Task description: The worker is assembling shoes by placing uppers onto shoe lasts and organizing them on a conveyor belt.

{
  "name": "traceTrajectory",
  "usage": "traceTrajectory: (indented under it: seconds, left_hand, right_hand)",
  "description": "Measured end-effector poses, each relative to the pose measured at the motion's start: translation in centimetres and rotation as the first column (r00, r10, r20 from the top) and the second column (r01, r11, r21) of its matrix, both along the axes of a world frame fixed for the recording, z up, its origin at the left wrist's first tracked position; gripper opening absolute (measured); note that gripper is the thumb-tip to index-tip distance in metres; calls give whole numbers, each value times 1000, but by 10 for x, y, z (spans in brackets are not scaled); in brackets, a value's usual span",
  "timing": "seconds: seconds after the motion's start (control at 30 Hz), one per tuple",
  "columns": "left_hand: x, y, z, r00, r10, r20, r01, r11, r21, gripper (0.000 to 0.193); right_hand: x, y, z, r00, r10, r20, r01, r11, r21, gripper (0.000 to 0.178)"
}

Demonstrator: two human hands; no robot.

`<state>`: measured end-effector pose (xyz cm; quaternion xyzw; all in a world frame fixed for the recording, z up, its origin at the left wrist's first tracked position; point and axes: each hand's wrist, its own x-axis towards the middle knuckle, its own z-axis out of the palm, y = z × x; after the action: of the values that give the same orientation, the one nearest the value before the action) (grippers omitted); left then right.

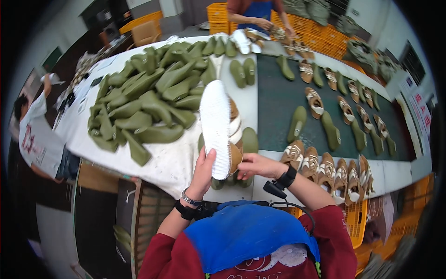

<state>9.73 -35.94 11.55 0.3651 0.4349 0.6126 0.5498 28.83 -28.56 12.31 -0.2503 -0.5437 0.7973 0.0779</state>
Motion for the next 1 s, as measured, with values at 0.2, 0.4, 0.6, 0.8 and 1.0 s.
traceTrajectory:
  seconds: [0.2,0.4,0.6,0.8,1.0]
  left_hand:
    - [-1,33,-30,959,-197,-204,167,974,-154,45]
    - [-26,43,-79,266,88,-960,275,948,163,46]
    - [-36,30,-114,231,107,-967,150,978,144,42]
    - [-30,29,-112,269,97,-958,122,983,134,39]
    - [-32,33,-112,303,39,-952,120,990,79,38]
  right_hand:
    - [17,15,-6,954,-300,-3,284,900,331,34]
    - [65,99,-39,692,-683,234,353,602,716,36]
    - [60,171,-80,452,-816,360,-1,404,915,26]
    - [64,244,-119,223,-915,336,-62,330,942,19]
    - [109,258,-134,154,-910,386,-149,364,919,40]
